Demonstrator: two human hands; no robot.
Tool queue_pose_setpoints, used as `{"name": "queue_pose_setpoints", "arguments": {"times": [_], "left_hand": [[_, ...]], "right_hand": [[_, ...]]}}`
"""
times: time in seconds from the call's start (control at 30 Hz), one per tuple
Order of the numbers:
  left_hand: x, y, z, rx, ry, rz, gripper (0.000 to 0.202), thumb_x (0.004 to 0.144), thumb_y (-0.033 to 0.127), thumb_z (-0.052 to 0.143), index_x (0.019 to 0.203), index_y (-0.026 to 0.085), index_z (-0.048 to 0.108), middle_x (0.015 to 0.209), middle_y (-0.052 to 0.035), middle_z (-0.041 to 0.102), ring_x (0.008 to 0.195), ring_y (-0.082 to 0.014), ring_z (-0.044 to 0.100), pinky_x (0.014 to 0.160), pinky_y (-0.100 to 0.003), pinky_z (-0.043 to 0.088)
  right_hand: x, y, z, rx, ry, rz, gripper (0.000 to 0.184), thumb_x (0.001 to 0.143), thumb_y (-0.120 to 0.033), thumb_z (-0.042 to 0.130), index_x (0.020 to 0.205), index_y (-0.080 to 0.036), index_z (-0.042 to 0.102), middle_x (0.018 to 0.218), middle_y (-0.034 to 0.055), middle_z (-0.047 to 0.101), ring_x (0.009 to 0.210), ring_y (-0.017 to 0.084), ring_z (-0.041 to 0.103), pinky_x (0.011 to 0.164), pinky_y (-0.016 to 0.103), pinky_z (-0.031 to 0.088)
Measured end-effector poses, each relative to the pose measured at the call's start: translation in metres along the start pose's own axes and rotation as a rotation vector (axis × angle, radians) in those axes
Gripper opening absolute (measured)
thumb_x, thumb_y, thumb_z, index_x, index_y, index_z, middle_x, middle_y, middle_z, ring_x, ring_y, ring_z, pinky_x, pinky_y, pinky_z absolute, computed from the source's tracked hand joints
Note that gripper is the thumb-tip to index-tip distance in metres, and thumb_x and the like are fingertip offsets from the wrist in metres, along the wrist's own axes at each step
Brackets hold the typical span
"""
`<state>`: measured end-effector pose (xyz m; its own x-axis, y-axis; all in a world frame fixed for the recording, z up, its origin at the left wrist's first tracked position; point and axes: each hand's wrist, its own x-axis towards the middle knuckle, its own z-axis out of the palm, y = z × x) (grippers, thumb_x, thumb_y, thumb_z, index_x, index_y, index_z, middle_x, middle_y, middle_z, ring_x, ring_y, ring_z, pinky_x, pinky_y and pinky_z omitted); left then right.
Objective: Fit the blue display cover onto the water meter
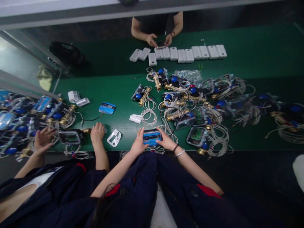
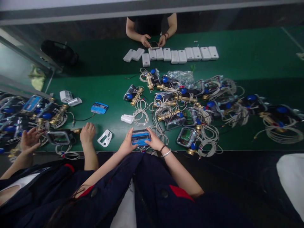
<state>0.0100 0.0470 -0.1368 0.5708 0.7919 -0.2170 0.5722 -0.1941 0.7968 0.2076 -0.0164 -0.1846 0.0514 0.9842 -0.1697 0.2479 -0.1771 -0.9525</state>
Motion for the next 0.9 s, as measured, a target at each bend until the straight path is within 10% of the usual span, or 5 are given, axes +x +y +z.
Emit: {"name": "queue_pose_setpoints", "arguments": {"times": [0.9], "left_hand": [[0.018, 0.004, -0.015, -0.077, -0.053, 0.023, 0.111, 0.048, 0.009, 0.074, 0.142, 0.011, 0.015, 0.144, -0.0224, 0.020, 0.136, -0.0344, 0.019, 0.112, -0.048, 0.019]], "right_hand": [[0.011, 0.001, -0.007, 0.188, -0.058, 0.036, 0.082, 0.064, -0.027, 0.070, 0.138, -0.020, 0.036, 0.139, 0.0100, 0.044, 0.127, 0.024, 0.042, 0.108, 0.043, 0.029]]}}
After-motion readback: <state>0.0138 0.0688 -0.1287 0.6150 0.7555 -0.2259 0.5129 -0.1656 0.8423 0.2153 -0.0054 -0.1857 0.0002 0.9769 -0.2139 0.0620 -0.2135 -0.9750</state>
